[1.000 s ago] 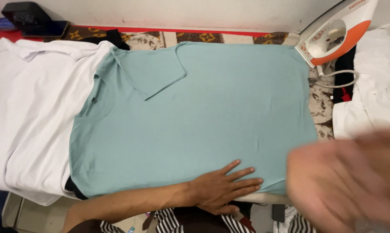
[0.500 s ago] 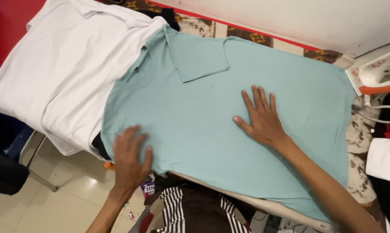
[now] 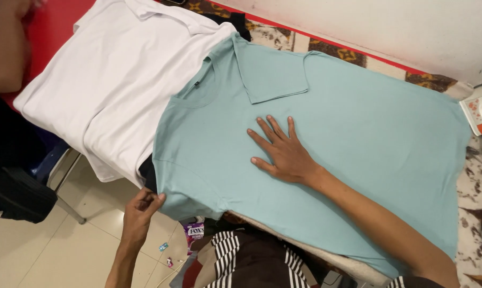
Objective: A person irons a light blue t-shirt on a low surface, smoothing it out with their hands before and during the process.
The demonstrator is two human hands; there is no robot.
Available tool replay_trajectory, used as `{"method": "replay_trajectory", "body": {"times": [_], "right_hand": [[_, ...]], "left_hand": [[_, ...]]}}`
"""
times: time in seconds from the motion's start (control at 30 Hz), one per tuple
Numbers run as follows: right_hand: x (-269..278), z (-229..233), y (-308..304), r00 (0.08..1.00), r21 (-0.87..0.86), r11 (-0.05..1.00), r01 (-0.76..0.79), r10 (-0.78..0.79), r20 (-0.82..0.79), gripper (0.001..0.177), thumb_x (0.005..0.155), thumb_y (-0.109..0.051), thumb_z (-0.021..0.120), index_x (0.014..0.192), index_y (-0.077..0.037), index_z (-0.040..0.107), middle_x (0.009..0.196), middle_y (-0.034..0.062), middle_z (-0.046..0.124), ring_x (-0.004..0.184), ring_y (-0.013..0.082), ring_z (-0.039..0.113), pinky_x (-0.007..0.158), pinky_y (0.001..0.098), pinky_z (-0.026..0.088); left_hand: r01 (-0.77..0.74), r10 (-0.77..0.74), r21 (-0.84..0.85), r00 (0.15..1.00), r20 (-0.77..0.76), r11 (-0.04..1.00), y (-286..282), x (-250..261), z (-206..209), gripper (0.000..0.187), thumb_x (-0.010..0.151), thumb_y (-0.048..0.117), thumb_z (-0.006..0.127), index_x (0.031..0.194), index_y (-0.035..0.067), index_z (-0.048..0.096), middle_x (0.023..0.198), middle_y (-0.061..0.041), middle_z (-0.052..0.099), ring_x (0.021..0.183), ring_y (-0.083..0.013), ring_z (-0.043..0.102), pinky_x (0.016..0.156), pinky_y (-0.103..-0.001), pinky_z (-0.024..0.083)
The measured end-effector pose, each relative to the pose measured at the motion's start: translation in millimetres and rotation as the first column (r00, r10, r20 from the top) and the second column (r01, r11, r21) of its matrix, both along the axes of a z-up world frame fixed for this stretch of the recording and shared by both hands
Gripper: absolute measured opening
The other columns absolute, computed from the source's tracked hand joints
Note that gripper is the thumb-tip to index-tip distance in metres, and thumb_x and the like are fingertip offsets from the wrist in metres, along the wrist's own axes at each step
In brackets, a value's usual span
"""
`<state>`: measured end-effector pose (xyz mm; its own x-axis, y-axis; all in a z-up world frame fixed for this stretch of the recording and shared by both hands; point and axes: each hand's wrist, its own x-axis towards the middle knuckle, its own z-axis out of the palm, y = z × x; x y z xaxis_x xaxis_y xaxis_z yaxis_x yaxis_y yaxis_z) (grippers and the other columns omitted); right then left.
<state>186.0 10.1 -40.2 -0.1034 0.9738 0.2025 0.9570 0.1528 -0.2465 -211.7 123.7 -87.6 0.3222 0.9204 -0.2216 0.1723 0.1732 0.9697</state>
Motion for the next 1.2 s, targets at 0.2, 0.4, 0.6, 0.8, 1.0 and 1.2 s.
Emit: {"method": "replay_trajectory", "body": {"times": [0.2, 0.4, 0.6, 0.8, 1.0, 1.2], "right_hand": [[-3, 0, 0, 0.999, -0.011, 0.999, 0.031, -0.031, -0.026, 0.067, 0.102, -0.054, 0.041, 0.157, -0.017, 0.036, 0.168, 0.0137, 0.024, 0.155, 0.0346, 0.013, 0.119, 0.0680, -0.002], [-3, 2, 2, 0.999, 0.011, 0.999, 0.040, -0.040, -0.015, 0.067, 0.101, -0.054, 0.043, 0.157, -0.018, 0.038, 0.168, 0.0122, 0.024, 0.156, 0.0336, 0.014, 0.120, 0.0673, -0.001], [-2, -1, 2, 0.999, 0.019, 0.999, 0.039, -0.039, -0.032, 0.067, 0.101, -0.054, 0.044, 0.157, -0.017, 0.039, 0.168, 0.0131, 0.025, 0.156, 0.0339, 0.014, 0.120, 0.0681, -0.002], [-3, 11, 2, 0.994, -0.012, 1.000, 0.027, -0.028, -0.109, 0.066, 0.101, -0.054, 0.044, 0.154, -0.016, 0.041, 0.165, 0.0165, 0.028, 0.155, 0.0362, 0.016, 0.120, 0.0681, -0.002], [7, 36, -6, 0.817, -0.140, 0.989, 0.048, -0.119, -0.564, 0.060, 0.106, -0.050, 0.028, 0.157, -0.019, 0.036, 0.152, 0.0137, 0.049, 0.150, 0.0366, 0.031, 0.123, 0.0626, -0.004], [18, 17, 0, 0.648, -0.066, 0.993, 0.097, -0.114, -0.753, 0.057, 0.107, -0.045, 0.031, 0.155, -0.014, 0.036, 0.131, 0.0138, 0.067, 0.143, 0.0352, 0.045, 0.125, 0.0570, 0.000]], "left_hand": [[0.093, -0.104, -0.141, 0.992, -0.067, 0.986, -5, 7, 23, 0.053, 0.088, 0.033, 0.063, 0.123, -0.005, 0.047, 0.115, -0.021, 0.053, 0.108, -0.0338, 0.060, 0.101, -0.047, 0.052], [0.021, -0.039, -0.416, 0.999, -0.035, 0.909, -5, 12, 31, 0.076, 0.081, 0.009, 0.068, 0.150, -0.011, 0.044, 0.128, -0.035, 0.068, 0.102, -0.0381, 0.070, 0.086, -0.040, 0.055], [0.171, -0.108, -0.328, 0.973, 0.203, 0.929, 6, -26, 24, 0.056, 0.082, -0.002, 0.070, 0.134, -0.006, 0.049, 0.078, -0.018, 0.063, 0.058, -0.0211, 0.057, 0.052, -0.030, 0.043], [0.523, -0.515, 0.050, 0.812, 0.276, 0.851, 17, 33, 100, 0.071, 0.090, 0.012, 0.063, 0.151, 0.001, 0.028, 0.043, -0.009, 0.064, 0.035, -0.0218, 0.068, 0.028, -0.029, 0.048], [0.582, -0.519, 0.048, 0.681, 0.517, 0.812, 49, 170, 110, 0.043, 0.102, 0.017, 0.055, 0.141, -0.001, 0.044, 0.114, -0.030, 0.063, 0.102, -0.0356, 0.070, 0.082, -0.038, 0.058], [0.496, -0.536, 0.205, 0.781, 0.320, 0.844, 73, 209, 102, 0.055, 0.106, 0.012, 0.051, 0.155, 0.004, 0.027, 0.147, -0.027, 0.055, 0.129, -0.0361, 0.061, 0.108, -0.042, 0.049]]}}
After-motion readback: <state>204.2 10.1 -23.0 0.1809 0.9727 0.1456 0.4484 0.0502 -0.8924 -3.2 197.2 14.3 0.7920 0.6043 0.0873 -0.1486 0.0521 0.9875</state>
